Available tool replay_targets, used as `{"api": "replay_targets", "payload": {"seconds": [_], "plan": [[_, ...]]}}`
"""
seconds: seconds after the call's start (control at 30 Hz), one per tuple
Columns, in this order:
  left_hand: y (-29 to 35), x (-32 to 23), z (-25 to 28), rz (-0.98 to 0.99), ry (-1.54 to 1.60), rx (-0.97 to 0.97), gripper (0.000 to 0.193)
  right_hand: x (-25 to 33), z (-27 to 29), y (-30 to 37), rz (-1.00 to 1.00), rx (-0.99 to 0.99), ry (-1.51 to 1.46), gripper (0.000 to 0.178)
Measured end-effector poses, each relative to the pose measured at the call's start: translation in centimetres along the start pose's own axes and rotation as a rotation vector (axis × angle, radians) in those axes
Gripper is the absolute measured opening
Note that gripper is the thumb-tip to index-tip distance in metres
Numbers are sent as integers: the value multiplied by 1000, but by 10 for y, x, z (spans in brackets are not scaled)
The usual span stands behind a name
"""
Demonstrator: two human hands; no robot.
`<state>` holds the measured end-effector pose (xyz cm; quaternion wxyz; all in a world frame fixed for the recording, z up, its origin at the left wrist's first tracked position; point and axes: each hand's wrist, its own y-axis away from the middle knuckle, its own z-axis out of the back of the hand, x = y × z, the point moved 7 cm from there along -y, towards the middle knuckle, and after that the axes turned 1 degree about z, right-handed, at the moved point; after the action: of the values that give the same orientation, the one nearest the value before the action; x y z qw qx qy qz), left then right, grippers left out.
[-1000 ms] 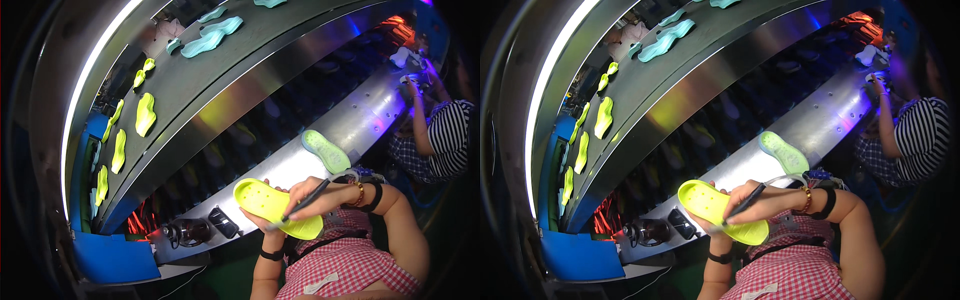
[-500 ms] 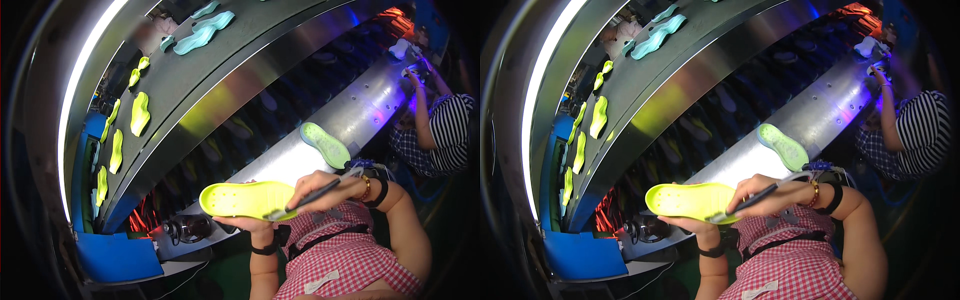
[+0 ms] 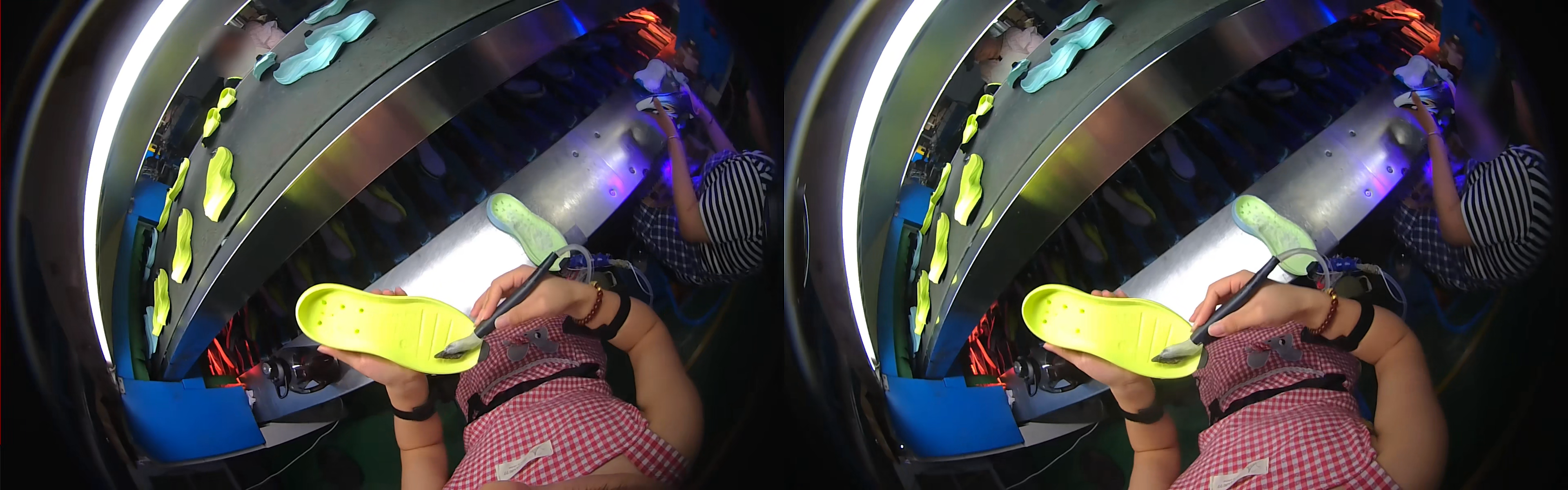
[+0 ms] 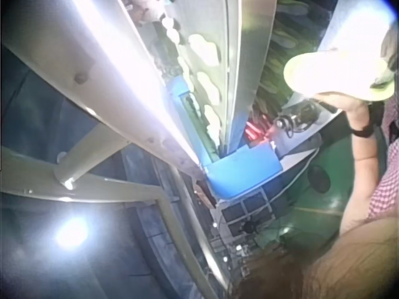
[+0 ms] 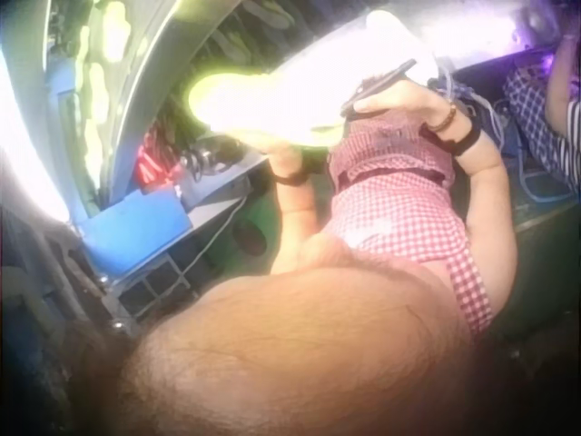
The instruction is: The recorder uses a brush to apply a liquid adhesive or sealant to the inner surface of shoe soles on a conveyor belt.
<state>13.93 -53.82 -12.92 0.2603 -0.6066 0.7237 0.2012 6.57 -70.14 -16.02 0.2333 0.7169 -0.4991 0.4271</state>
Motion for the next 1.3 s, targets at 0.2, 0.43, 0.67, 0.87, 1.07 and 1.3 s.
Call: {"api": "replay_targets", "payload": {"seconds": [0.2,0.43,0.67,0.87,1.07,1.3], "plan": [[39,38,-26,124,198,-26,62,-15,-13,3,-8,-217,-310,17],[31,33,-4,182,144,66,55,18,-27,1,26,-113,116,18],[26,36,-12,238,127,165,55,35,-29,-6,155,12,384,20],[19,29,0,246,-111,193,58,47,-27,-9,221,130,599,18],[20,45,12,511,103,85,56,40,-44,6,384,276,615,18],[35,54,8,879,-258,95,49,33,-23,3,104,415,689,20]]}}
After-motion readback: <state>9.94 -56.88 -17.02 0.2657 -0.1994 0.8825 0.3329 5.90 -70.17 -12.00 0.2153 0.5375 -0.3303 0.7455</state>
